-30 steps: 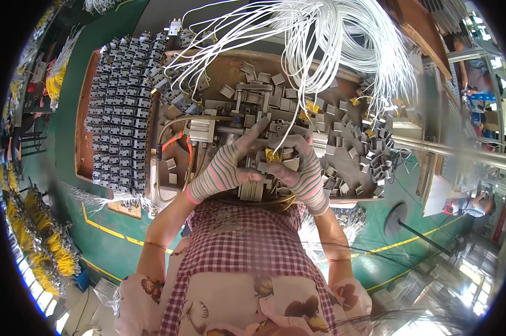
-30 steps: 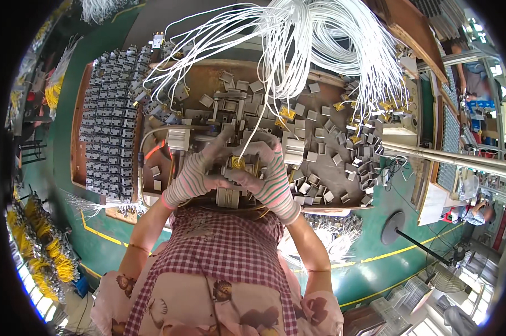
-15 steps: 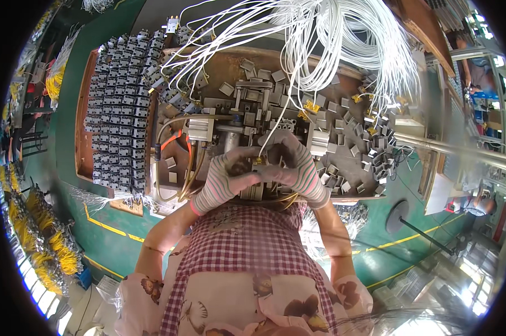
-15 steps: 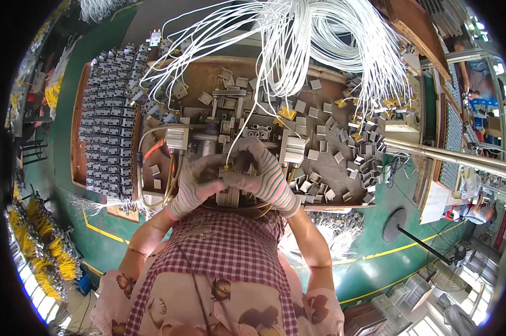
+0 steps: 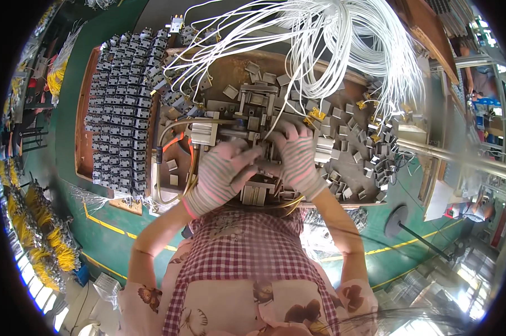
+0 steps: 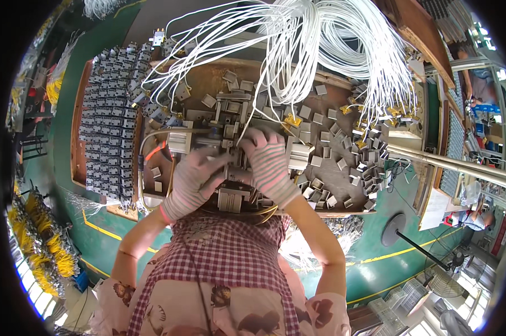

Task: Assembling small electronic components by inserting wires and parts into a fixture and handling wire bundles.

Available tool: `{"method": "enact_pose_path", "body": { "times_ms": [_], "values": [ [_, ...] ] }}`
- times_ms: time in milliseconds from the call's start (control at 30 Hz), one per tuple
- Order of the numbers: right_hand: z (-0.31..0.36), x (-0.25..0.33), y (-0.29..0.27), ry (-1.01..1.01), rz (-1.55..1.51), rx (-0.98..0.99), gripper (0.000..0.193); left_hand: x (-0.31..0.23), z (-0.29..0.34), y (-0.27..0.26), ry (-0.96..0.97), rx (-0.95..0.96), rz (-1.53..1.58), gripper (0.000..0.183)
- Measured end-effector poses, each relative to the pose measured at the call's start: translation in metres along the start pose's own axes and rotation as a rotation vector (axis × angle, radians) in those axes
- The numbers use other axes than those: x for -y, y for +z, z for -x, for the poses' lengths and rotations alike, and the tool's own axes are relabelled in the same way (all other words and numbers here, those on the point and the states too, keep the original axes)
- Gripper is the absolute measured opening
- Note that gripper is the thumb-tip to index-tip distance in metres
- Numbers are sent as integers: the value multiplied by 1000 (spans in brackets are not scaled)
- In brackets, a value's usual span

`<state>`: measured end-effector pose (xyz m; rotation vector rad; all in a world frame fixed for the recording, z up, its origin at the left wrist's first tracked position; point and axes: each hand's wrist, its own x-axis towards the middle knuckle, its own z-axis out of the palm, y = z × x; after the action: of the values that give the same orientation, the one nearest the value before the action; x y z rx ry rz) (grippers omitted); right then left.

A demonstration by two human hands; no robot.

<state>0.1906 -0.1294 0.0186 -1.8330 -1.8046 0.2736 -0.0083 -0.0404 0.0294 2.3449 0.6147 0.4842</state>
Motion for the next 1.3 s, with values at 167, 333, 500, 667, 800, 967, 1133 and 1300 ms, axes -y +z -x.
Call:
{"method": "enact_pose_path", "body": {
  "times_ms": [167,333,500,667,800,967,1133,1300],
  "values": [
    [6,3,13,147,-107,-4,61,29,-7,18,249,404,-383,43],
    [4,9,11,201,-169,-27,58,41,-16,16,412,370,-385,41],
    [2,10,11,178,-168,-40,54,37,-21,11,415,395,-416,39],
    [-2,3,-9,54,-119,-64,48,38,-15,14,444,366,-469,37],
    [-1,-29,-43,292,38,-424,28,29,-13,10,384,354,-472,35],
    [8,-106,-31,591,-220,-153,21,35,-22,11,203,108,266,36],
    [31,-115,-84,528,-4,-538,19,12,-30,20,-76,53,435,58],
    [48,8,-122,458,-763,-241,44,-13,-63,-38,-479,494,912,45]
  ]
}}
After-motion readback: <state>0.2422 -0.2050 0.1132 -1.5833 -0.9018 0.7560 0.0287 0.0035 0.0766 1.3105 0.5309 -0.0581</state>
